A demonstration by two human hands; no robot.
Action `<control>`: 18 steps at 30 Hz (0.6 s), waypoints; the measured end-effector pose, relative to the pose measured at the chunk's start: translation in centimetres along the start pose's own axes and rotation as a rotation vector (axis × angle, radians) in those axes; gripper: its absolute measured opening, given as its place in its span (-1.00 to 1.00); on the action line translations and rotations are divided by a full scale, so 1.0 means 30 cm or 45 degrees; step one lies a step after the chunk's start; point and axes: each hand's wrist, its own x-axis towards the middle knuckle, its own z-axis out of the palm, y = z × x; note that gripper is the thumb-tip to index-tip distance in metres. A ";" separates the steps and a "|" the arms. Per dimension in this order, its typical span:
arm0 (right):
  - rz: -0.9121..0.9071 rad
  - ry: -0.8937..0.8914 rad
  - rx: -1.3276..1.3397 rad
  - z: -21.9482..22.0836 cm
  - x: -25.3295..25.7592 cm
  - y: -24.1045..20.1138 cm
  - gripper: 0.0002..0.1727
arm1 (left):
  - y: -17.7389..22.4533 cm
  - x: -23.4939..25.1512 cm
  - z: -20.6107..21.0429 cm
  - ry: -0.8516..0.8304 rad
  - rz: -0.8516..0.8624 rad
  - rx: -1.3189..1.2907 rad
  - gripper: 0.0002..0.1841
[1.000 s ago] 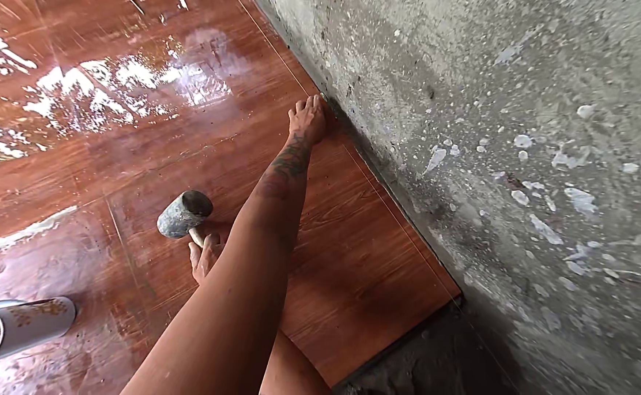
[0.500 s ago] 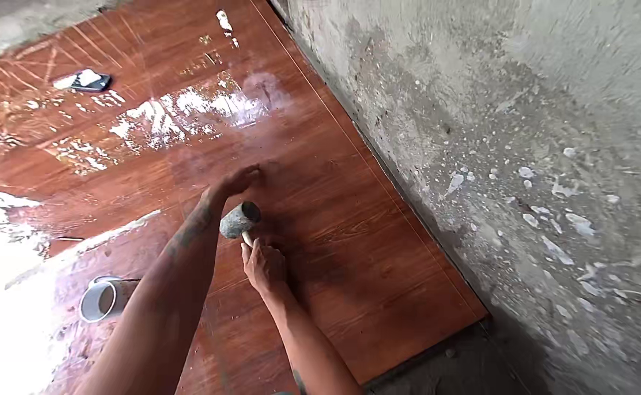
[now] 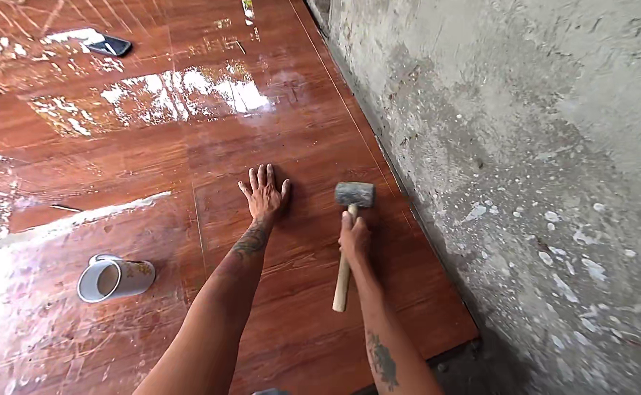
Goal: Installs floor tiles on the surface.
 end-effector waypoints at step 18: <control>-0.088 0.241 -0.275 -0.092 0.225 -0.121 -0.43 | -0.036 0.059 0.003 -0.102 0.564 -0.038 -0.27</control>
